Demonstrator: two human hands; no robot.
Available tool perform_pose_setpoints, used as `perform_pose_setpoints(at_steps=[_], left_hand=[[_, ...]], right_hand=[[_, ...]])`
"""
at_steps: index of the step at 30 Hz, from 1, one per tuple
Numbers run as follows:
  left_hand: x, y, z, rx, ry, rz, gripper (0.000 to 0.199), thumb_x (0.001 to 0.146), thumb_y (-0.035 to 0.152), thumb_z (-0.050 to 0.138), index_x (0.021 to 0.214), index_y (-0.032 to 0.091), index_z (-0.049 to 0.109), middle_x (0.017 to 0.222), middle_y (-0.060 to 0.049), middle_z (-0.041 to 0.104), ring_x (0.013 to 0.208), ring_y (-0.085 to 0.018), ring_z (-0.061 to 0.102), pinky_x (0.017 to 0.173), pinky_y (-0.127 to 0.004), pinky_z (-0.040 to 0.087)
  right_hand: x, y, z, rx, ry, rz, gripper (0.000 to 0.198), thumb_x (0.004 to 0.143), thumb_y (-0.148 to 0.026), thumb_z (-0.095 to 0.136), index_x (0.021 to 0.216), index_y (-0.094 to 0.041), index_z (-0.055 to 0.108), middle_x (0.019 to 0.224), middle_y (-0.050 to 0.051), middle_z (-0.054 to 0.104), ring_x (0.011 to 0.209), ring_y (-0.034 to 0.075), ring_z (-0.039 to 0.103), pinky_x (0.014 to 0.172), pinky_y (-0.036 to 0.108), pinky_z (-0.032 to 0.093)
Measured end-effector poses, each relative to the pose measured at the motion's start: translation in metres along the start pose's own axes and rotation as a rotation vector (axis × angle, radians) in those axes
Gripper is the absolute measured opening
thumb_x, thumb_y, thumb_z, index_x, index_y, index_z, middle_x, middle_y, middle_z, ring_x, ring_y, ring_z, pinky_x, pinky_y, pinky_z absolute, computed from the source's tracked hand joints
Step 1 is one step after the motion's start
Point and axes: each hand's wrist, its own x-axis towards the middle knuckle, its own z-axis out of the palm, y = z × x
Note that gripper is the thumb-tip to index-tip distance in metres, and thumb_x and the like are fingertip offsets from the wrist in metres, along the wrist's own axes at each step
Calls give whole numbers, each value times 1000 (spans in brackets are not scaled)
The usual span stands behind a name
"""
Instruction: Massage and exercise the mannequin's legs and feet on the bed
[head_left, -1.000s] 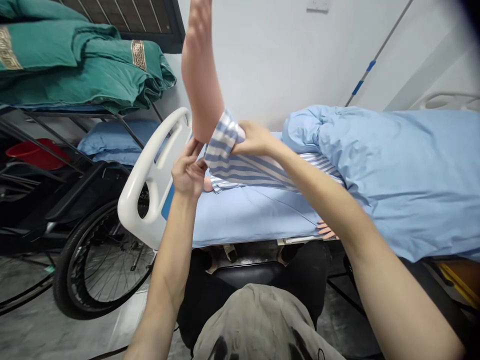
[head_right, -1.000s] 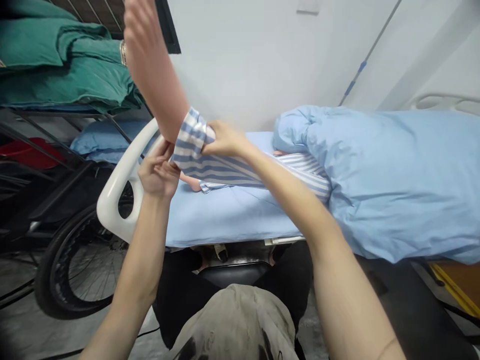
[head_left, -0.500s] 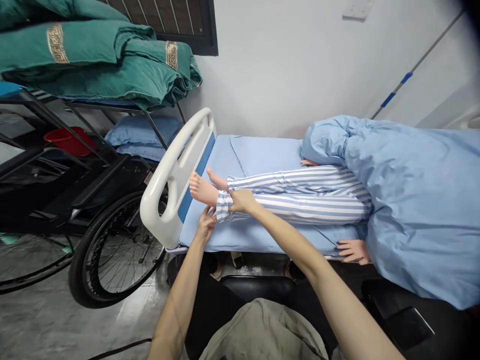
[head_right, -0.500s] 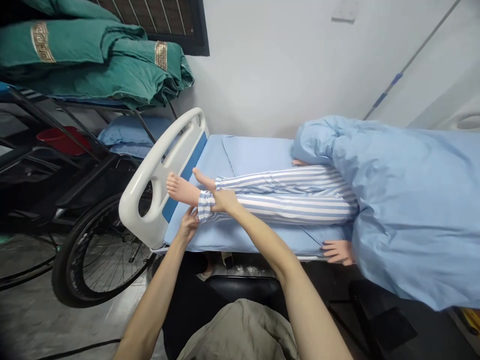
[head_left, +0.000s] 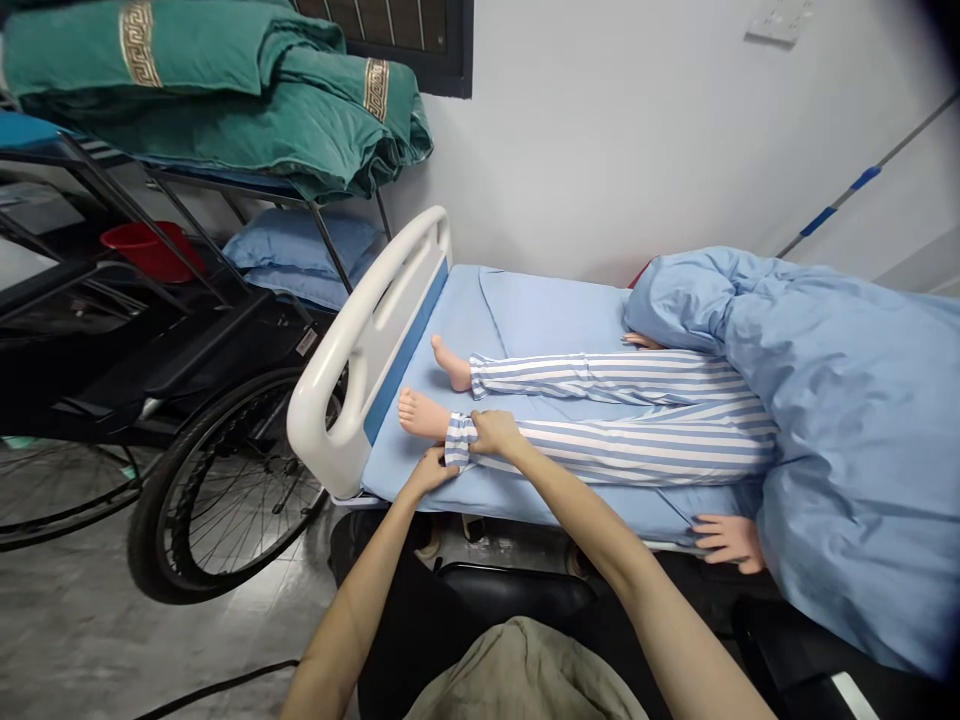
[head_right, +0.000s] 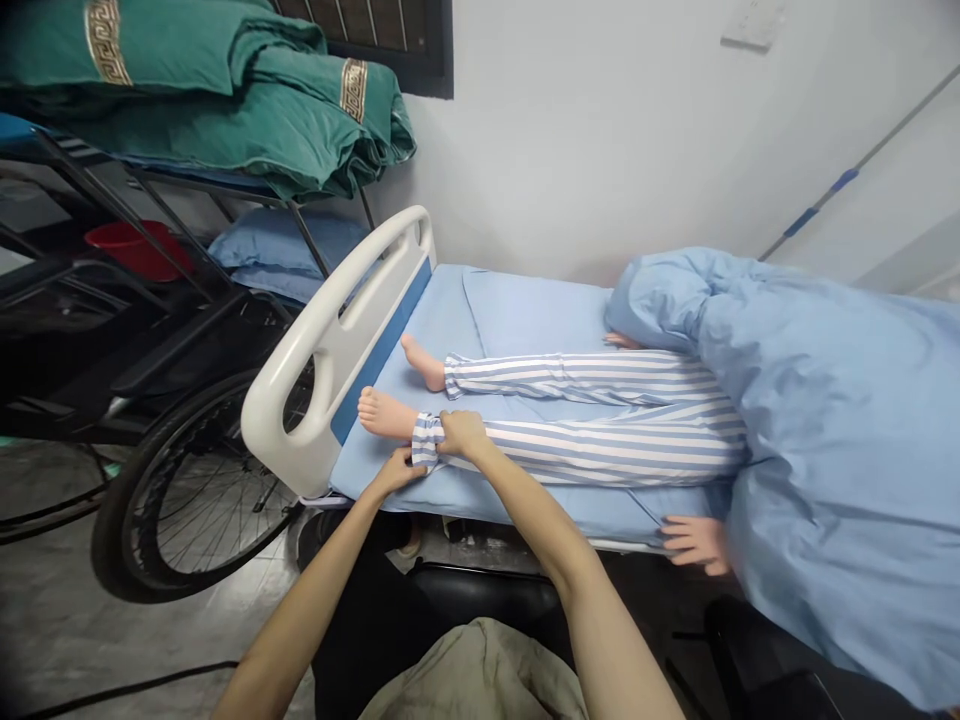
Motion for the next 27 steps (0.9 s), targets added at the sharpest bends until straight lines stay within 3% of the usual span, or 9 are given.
perform_pose_setpoints(at_steps=[5,9,17,22,27], left_hand=[[11,8,-12,-16,112,120,37,46,-14,61,56,22,64,82,-9,70,128,-35,51,114,-39,35],[17,12,-24,44,201,162,34,47,-10,61,56,23,61,77,-7,68,118,-33,57,112,-37,37],[24,3,-34,158,212,189,27,54,-2,64,57,25,61,72,-5,68,92,-28,65,101,-37,47],[25,-2,-34,415,195,172,21,56,3,68,56,23,61,71,-7,68,110,-33,63,107,-42,42],[21,1,-31,813,113,171,15,56,13,68,68,21,69,101,-12,75,130,-38,52,119,-48,28]], right_hand=[[2,2,3,2,3,2,58,77,-52,69,121,-16,60,109,16,71,99,33,70,83,37,54],[4,0,10,9,-12,21,55,76,-48,70,120,-15,61,108,15,72,98,32,70,82,36,54],[3,-4,28,16,-23,45,56,75,-44,70,122,-15,60,109,15,71,98,31,70,81,37,54],[3,-3,34,18,-2,44,57,78,-49,67,123,-15,58,109,15,70,99,30,69,84,38,52],[-5,-10,32,1,73,45,62,78,-43,69,130,-13,54,123,19,62,113,33,59,97,46,45]])
